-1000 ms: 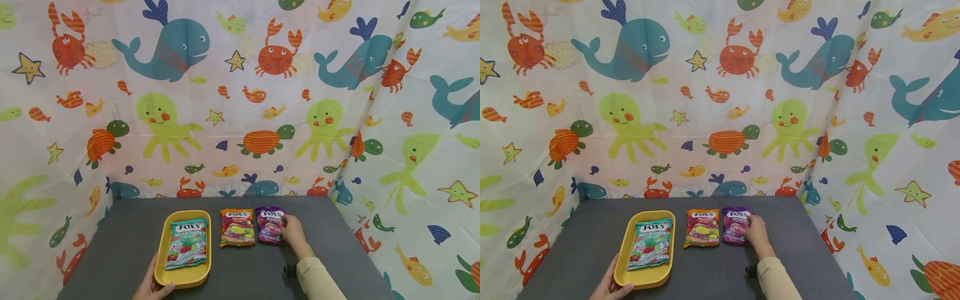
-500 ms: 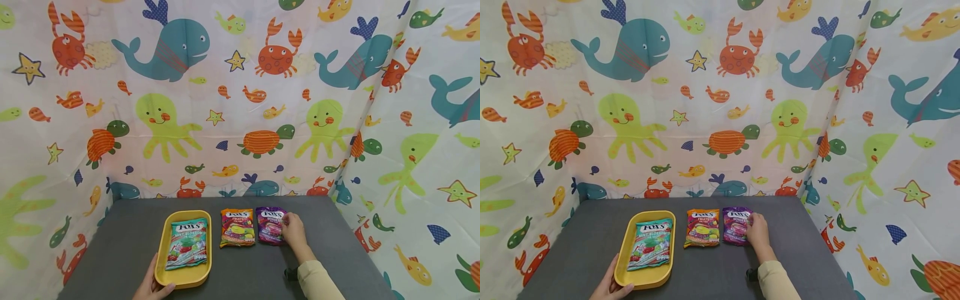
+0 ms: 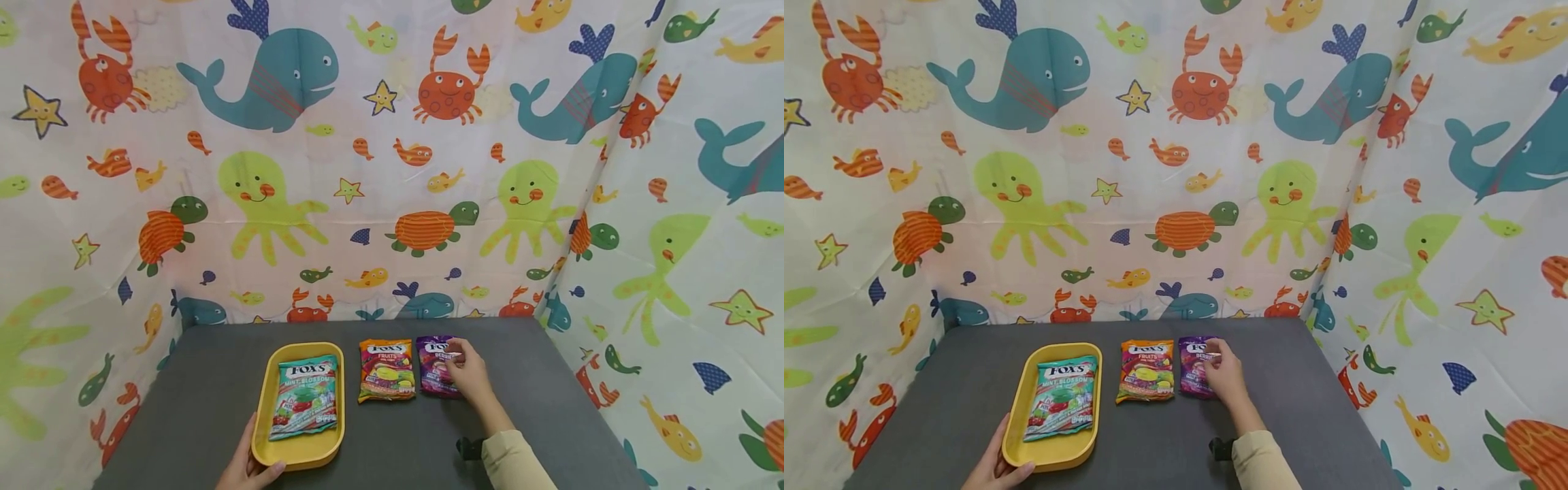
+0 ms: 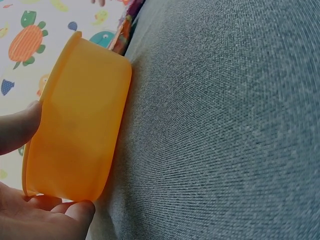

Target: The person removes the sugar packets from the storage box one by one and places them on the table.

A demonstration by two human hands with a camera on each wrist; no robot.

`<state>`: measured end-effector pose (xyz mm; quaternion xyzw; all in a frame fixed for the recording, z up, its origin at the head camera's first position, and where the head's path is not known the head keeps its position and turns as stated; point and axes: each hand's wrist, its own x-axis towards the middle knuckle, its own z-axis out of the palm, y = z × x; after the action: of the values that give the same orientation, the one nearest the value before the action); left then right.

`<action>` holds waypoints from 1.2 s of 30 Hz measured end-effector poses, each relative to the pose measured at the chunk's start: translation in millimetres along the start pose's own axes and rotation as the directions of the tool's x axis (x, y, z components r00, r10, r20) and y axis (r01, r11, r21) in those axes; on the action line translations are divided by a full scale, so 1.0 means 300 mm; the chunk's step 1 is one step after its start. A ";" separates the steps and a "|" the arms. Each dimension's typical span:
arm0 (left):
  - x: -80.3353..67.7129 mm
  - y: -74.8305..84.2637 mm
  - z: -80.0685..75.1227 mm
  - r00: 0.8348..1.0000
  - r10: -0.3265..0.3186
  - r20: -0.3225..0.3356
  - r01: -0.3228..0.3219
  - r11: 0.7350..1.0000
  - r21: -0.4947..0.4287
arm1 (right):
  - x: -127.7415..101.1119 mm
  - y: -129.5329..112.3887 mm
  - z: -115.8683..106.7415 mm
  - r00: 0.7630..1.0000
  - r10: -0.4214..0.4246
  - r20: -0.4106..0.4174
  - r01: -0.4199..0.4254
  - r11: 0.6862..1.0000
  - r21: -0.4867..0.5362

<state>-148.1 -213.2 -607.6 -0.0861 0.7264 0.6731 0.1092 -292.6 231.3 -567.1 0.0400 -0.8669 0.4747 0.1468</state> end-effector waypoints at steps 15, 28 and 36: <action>0.002 -0.005 -0.005 1.000 0.011 -0.002 -0.011 1.000 -0.006 | -0.062 -0.160 0.062 0.917 -0.165 0.364 0.114 0.981 0.158; -0.006 0.003 -0.006 1.000 0.008 -0.023 -0.008 1.000 0.014 | -0.087 -0.257 0.150 0.849 -0.200 0.489 0.116 0.974 0.197; -0.002 -0.005 -0.001 1.000 0.016 -0.008 -0.016 1.000 -0.013 | -0.096 -0.309 0.195 0.816 -0.233 0.529 0.119 0.963 0.241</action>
<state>-147.2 -213.7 -608.9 -0.0837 0.7231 0.6783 0.1002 -258.6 129.9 -529.9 0.2701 -0.8133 0.5105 -0.0711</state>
